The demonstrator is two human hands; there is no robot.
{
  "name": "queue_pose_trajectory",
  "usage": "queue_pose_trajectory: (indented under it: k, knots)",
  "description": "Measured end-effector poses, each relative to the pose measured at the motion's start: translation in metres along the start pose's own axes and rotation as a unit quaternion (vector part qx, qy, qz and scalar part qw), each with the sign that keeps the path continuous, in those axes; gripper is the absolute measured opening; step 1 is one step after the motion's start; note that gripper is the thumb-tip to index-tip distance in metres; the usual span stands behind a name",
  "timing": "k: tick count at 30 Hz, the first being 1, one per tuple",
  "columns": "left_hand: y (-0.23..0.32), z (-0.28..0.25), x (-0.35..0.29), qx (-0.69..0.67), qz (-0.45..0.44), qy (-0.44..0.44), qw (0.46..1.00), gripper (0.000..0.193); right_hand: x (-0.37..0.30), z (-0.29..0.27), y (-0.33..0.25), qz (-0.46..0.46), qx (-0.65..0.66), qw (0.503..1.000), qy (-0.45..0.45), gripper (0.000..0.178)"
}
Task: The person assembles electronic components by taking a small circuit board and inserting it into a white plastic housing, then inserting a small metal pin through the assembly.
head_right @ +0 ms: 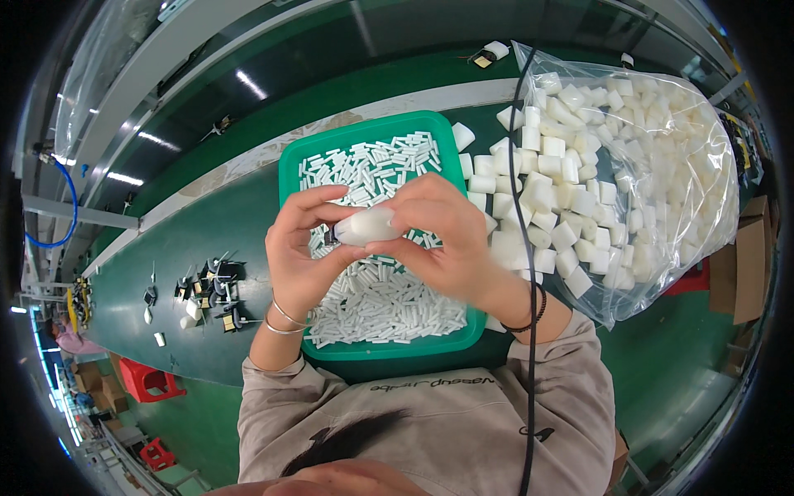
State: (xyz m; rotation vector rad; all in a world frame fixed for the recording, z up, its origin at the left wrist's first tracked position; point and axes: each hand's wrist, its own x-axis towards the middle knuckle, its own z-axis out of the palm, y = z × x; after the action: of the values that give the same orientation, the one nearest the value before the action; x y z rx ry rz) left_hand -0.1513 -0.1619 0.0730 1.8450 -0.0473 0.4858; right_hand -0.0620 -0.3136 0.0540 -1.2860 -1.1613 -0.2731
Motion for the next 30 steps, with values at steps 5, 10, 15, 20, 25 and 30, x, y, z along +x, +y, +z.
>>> queue_pose_trajectory:
  k: [5, 10, 15, 20, 25, 30]
  knots:
    - [0.001, -0.001, 0.001, 0.043, 0.025, 0.013, 0.999, 0.044, -0.010, 0.009, 0.000, 0.088, 0.049, 0.994, 0.037, 0.031]
    - [-0.008, 0.003, 0.009, -0.018, -0.026, -0.013, 0.999, 0.030, -0.011, 0.006, 0.010, 0.174, 0.048, 0.982, 0.049, 0.035]
    - [-0.062, -0.037, 0.088, -0.075, -0.157, 0.007, 0.985, 0.027, 0.006, -0.001, 0.006, 0.230, 0.010, 0.972, 0.047, 0.053]
    - [-0.193, -0.102, 0.163, 0.205, -0.244, 0.049, 0.947, 0.029, 0.002, 0.000, 0.011, 0.200, -0.149, 0.960, -0.128, 0.044]
    - [-0.215, -0.129, 0.189, 0.672, -0.131, 0.066, 0.726, 0.051, -0.023, 0.004, 0.025, 0.184, -0.233, 0.912, -0.284, 0.038]
    - [-0.234, -0.215, 0.179, 0.627, -0.260, 0.005, 0.734, 0.055, -0.024, 0.011, 0.019, 0.213, -0.224, 0.834, -0.458, 0.041]
